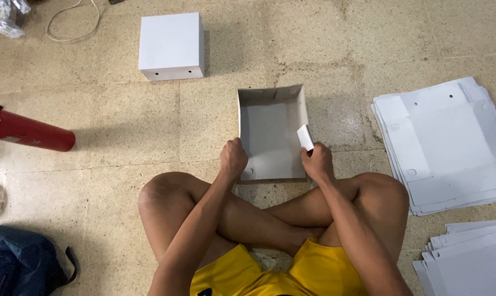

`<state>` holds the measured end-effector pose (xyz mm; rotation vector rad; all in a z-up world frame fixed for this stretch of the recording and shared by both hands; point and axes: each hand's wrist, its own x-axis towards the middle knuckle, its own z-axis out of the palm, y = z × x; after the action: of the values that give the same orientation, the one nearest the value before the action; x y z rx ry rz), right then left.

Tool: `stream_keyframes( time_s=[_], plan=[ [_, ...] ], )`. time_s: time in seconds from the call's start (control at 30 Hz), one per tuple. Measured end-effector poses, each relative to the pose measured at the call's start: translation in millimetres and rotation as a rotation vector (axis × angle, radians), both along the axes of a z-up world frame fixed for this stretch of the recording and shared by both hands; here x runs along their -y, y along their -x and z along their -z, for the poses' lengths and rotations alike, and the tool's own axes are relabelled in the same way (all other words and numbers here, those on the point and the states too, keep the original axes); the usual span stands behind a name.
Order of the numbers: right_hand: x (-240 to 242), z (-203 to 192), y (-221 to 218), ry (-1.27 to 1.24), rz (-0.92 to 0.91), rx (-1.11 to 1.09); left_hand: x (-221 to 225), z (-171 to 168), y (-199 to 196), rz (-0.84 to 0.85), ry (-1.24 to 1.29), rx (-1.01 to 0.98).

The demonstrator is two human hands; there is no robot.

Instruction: A person sits on the floor and manually folds a flat cardboard sheet into a finished box by tucking in various flaps.

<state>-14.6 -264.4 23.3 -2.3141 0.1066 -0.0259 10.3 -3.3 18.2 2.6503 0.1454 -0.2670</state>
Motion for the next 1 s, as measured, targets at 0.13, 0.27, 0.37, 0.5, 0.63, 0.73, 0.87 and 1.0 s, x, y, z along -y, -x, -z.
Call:
stream_keyframes(
  time_s=[0.13, 0.27, 0.37, 0.5, 0.63, 0.73, 0.87, 1.0],
  plan=[
    [-2.0, 1.2, 0.6, -0.135, 0.12, 0.06, 2.1, -37.7, 11.8, -0.158, 0.219, 0.117],
    [-6.4, 0.0, 0.8, -0.061, 0.075, 0.131, -4.4, 16.2, -4.6, -0.164, 0.367, 0.243],
    [-0.8, 9.8, 1.4, -0.026, 0.05, 0.103, -3.6, 26.6, -9.0, -0.122, 0.36, 0.235],
    [-7.4, -16.9, 8.7, -0.1, 0.058, 0.026, -2.1, -2.8, 3.6, -0.088, 0.455, 0.165],
    [-5.8, -6.0, 7.9, -0.108, 0.088, -0.001, -5.5, 22.8, -8.6, -0.115, 0.418, 0.108],
    [-6.5, -7.1, 6.0, -0.09, 0.097, -0.016, -3.3, 16.2, -8.7, -0.143, 0.391, 0.075],
    [-10.8, -19.9, 10.6, -0.116, 0.04, -0.018, -2.0, -7.2, 1.0, -0.116, 0.43, 0.073],
    [-9.0, -16.4, 7.2, -0.097, 0.052, -0.027, -3.1, 11.1, -6.3, -0.111, 0.362, 0.045]
  ],
)
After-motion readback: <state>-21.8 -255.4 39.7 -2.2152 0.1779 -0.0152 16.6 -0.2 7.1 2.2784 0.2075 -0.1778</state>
